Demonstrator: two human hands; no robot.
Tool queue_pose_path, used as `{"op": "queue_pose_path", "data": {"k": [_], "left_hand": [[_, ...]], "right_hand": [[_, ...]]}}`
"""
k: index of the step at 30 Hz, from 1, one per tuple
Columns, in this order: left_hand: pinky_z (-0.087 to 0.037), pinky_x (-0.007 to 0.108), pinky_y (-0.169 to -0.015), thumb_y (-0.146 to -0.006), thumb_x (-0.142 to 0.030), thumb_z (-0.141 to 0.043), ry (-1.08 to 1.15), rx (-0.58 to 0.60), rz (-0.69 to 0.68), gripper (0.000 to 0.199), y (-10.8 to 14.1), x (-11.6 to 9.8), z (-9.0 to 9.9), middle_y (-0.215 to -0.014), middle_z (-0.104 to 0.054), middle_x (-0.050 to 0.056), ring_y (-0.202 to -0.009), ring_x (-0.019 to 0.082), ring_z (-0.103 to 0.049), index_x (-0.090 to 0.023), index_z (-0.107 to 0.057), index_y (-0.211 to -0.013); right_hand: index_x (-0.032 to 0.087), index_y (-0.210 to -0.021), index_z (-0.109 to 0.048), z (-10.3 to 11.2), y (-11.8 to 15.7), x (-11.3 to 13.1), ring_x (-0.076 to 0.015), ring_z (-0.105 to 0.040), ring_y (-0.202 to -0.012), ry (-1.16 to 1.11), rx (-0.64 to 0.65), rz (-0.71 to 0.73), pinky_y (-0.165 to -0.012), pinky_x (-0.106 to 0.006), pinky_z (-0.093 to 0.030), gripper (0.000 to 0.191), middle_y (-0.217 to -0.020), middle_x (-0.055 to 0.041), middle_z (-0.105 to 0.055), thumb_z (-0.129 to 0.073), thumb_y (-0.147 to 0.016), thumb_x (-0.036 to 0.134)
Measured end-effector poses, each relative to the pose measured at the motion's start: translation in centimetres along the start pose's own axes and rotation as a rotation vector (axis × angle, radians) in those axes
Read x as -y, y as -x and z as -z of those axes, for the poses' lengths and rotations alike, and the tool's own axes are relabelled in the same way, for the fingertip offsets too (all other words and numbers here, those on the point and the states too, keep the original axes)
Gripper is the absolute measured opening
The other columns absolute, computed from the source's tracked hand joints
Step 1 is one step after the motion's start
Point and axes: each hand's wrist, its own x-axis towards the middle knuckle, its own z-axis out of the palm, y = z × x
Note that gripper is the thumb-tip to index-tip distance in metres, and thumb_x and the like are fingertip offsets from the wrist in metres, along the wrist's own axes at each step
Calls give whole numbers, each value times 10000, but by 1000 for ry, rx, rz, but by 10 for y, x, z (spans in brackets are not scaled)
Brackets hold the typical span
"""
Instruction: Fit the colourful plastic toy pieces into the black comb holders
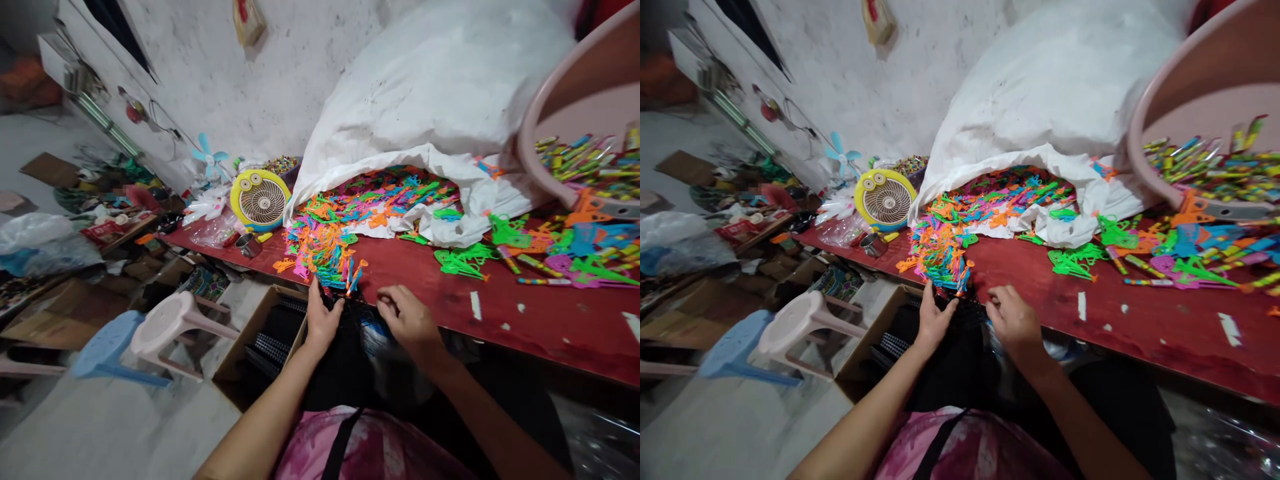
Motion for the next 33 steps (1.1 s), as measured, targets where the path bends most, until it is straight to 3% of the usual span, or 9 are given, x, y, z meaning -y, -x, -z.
{"op": "queue_pose_path", "data": {"k": [3, 7, 14, 19, 21, 24, 28, 30, 33], "left_hand": [[-385, 420, -1130, -785, -189, -610, -43, 85, -18, 705, -10, -7, 2, -1407, -516, 140, -1301, 272, -505, -145, -372, -1447], [-483, 412, -931, -791, -144, -579, -231, 278, 26, 640, -21, -26, 1, -987, -682, 59, -873, 230, -655, -158, -418, -1410], [-398, 437, -970, -810, -166, -566, -462, 489, -71, 696, -48, -47, -15, -1037, -688, 87, -1061, 288, -623, -176, -338, -1467], [-393, 422, -1006, -759, -362, -694, -333, 485, -71, 1023, -54, -41, -37, -838, -702, 13, -972, 279, -648, -135, -105, -1563], [-363, 436, -1053, -724, -389, -733, -318, 422, -67, 1104, -53, -38, -44, -953, -716, 39, -1057, 289, -630, -142, -68, -1570], [-276, 481, -1135, -728, -353, -740, -300, 402, -65, 1054, -53, -36, -49, -1184, -683, 77, -1194, 283, -582, -191, -120, -1565], [-171, 539, -1185, -746, -324, -740, -280, 427, -46, 1016, -56, -36, -49, -1236, -675, 91, -1260, 274, -554, -209, -142, -1560], [-144, 552, -1195, -762, -367, -740, -271, 419, -40, 1012, -57, -37, -49, -1314, -637, 103, -1299, 276, -528, -226, -136, -1562], [-117, 561, -1203, -766, -425, -752, -260, 412, -30, 1021, -57, -37, -50, -1427, -554, 112, -1345, 278, -489, -250, -136, -1561]], "right_hand": [[187, -1124, -616, 8, -15, -6, -176, -614, -788, -85, 8, -29, -687, -295, -484, 271, -967, -66, -629, -543, -881, 283], [205, -1126, -630, 16, -28, -6, -162, -577, -728, -101, 51, -28, -686, -304, -474, 279, -931, -44, -610, -562, -871, 297], [201, -909, -645, 15, -36, -15, -164, -521, -673, -57, 36, -1, -620, -285, -408, 157, -766, -11, -548, -579, -887, 341], [198, -938, -644, 18, -39, -19, -181, -549, -717, 41, -5, 51, -683, -300, -426, 157, -822, -35, -604, -560, -907, 327], [200, -947, -646, 21, -41, -19, -182, -555, -718, 59, 1, 73, -681, -299, -430, 166, -825, -38, -616, -558, -911, 336], [204, -920, -656, 22, -42, -19, -183, -566, -727, 45, -3, 98, -675, -295, -434, 181, -821, -39, -632, -560, -915, 357], [203, -850, -675, 20, -42, -21, -183, -596, -747, -29, -5, 97, -687, -302, -459, 193, -819, -39, -655, -598, -894, 375], [203, -851, -683, 23, -44, -20, -185, -618, -748, -136, -25, 32, -690, -311, -488, 185, -816, -33, -669, -633, -862, 381], [202, -861, -667, 42, -52, -11, -180, -639, -664, -333, -183, -183, -653, -329, -537, 213, -759, -14, -681, -696, -790, 401]]}}
